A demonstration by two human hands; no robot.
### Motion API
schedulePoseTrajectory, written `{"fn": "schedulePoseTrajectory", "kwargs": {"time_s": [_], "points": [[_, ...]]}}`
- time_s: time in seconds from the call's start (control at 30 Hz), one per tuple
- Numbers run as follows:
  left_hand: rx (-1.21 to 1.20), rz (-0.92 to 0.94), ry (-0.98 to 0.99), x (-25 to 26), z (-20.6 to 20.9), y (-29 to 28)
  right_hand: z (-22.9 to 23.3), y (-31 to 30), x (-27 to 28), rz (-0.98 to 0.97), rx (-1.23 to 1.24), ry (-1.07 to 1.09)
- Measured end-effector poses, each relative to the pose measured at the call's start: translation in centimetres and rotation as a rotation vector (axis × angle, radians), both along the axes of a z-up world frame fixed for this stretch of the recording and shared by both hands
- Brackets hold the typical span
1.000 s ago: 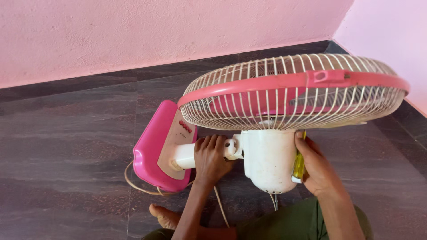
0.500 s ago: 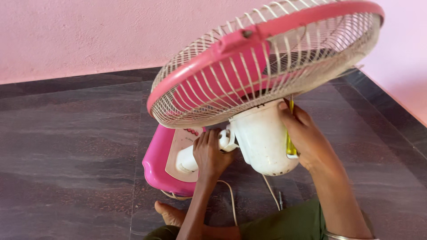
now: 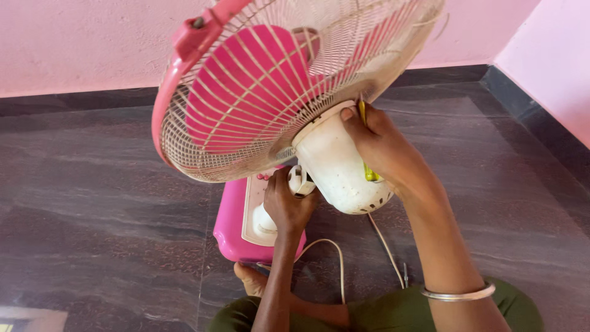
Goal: The person sits on the floor and uses a yellow screwdriver to loosen and remove screws from the front grille of a pink and white electric fan. They then switch to a socket wrench to remove a nut from the grille, continuing to unscrew fasteners from the fan assembly.
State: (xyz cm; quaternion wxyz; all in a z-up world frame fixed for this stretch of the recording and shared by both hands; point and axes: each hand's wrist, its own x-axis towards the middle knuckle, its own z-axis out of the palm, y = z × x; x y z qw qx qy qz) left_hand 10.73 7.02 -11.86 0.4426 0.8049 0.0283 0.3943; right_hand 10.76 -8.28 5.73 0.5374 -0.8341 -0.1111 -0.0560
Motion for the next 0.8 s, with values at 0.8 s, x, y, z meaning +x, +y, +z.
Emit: {"fn": "schedulePoseTrajectory", "kwargs": {"time_s": [0.8], "points": [[-0.36, -0.096, -0.049, -0.2, -1.4, -0.6, -0.2, 6.7, 2.9, 0.059, -0.624, -0.21]]}}
